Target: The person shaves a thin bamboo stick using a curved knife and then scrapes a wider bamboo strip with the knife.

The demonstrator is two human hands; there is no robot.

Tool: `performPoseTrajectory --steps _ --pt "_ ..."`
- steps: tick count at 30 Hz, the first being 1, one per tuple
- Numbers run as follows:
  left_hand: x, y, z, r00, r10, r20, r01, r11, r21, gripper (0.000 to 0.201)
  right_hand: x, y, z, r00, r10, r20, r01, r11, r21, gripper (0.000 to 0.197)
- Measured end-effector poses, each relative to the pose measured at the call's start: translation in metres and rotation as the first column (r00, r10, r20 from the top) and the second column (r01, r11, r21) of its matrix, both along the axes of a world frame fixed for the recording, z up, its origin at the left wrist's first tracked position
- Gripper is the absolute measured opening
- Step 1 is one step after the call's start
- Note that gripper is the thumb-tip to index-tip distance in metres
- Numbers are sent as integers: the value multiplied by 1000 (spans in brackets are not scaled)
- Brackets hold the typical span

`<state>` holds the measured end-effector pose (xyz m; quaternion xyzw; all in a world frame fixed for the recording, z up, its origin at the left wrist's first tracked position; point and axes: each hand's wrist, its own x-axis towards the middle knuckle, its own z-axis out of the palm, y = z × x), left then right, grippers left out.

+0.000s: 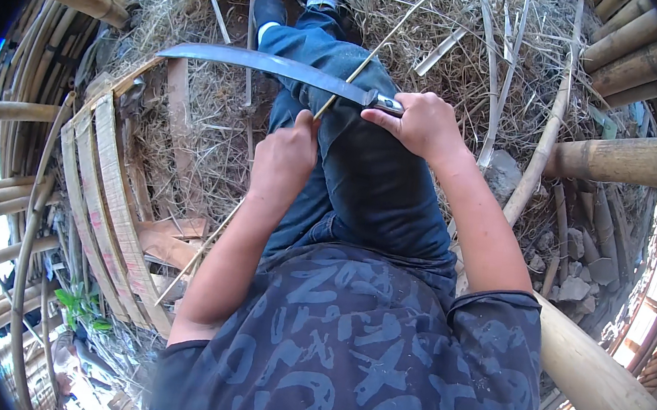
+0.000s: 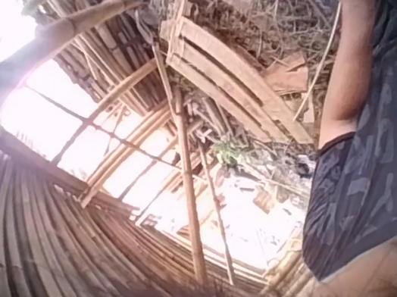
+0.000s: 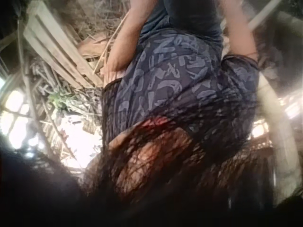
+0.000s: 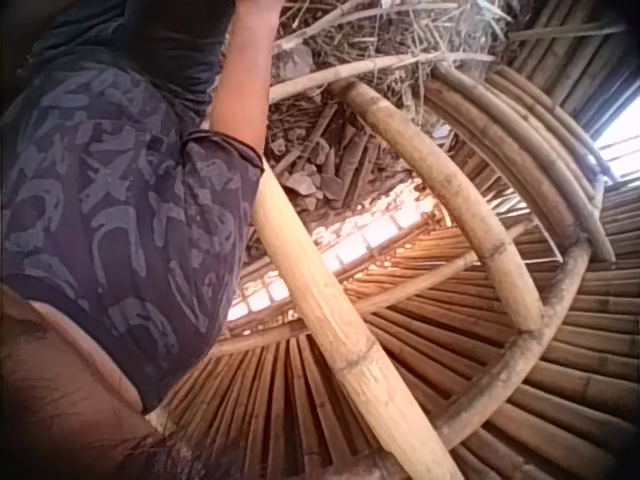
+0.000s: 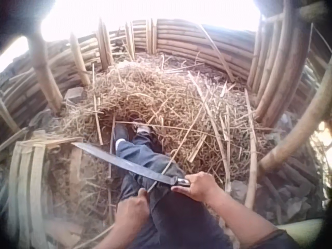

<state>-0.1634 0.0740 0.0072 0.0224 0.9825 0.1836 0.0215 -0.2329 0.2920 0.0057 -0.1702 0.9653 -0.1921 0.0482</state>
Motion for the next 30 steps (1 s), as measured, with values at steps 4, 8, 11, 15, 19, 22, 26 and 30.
performPoseTrajectory --steps 4,8,11,15,19,22,26,30 --pt "9 -2 -8 998 52 20 -52 998 24 25 -5 -7 -12 1000 3 8 -4 998 57 76" --pt "22 -5 -1 997 53 61 -54 998 14 25 -30 12 -19 976 -179 123 182 983 -8 74" --pt "26 -3 2 996 46 76 -47 999 11 25 -46 26 -28 979 -172 113 186 975 -122 71" --pt "10 -1 8 998 29 49 -29 1000 9 24 -37 17 -9 974 -149 172 176 972 -154 71" --pt "-1 -4 9 998 56 7 -56 998 -1 21 -19 8 8 977 -83 197 117 978 -171 67" --pt "1 -5 4 993 100 57 -98 995 -27 20 -15 -4 3 975 -44 217 78 986 -150 68" --pt "4 2 -14 984 150 97 -150 989 -6 20 -19 -10 -16 951 6 309 49 984 -171 69" --pt "6 3 -22 977 185 102 -184 983 -12 19 -31 -12 -30 955 78 287 -35 988 -152 69"
